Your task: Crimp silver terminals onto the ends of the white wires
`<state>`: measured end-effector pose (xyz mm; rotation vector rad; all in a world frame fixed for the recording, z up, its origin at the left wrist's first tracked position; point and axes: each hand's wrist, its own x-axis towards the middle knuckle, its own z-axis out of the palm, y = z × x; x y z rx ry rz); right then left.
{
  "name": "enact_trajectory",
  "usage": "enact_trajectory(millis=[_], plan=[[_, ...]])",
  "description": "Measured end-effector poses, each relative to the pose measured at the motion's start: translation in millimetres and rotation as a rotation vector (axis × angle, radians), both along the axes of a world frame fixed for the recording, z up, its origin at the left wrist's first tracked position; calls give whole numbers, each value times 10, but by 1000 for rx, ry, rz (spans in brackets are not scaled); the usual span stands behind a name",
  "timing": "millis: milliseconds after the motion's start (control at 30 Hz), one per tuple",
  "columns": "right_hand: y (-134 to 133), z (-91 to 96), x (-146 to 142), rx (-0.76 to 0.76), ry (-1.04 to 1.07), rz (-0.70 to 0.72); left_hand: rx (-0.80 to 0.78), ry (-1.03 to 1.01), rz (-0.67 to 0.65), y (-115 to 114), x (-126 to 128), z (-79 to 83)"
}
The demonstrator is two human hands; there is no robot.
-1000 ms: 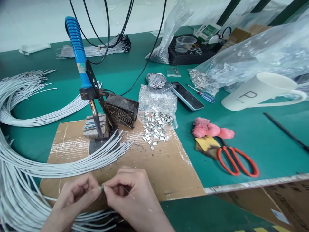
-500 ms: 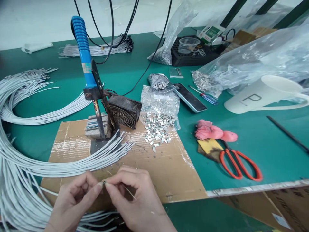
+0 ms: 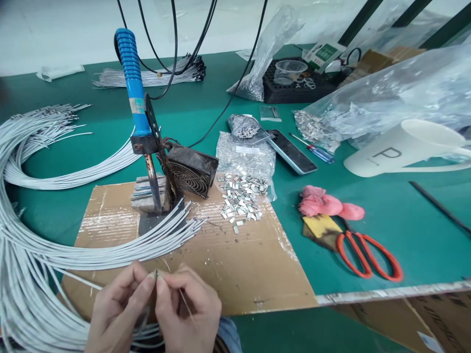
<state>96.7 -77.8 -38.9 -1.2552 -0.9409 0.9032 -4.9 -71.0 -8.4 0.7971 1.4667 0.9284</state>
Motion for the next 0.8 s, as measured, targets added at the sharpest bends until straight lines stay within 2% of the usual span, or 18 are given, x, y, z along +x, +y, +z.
enact_trajectory(millis=[100, 167, 267, 333, 500, 600, 667, 733, 800], plan=[[-17, -67, -25, 269, -225, -45, -3, -105, 25, 34, -7, 32], [21, -51, 52, 366, -340, 12, -30, -177, 59, 79, -11, 80], [114, 38, 244, 431, -437, 160, -79, -209, 122, 143, -15, 150], [180, 109, 375, 385, -441, 289, -95, -172, 125, 165, -15, 177], [328, 224, 553, 65, -322, 500, -60, -75, 83, 163, -8, 180], [378, 228, 531, 80, -311, 609, -45, -69, 62, 161, 2, 168], [372, 193, 477, 189, -361, 615, -50, -85, 53, 165, 12, 163], [339, 127, 414, 303, -428, 511, -61, -90, 59, 175, 24, 159], [299, 49, 379, 339, -453, 365, -70, -78, 73, 190, 32, 156]])
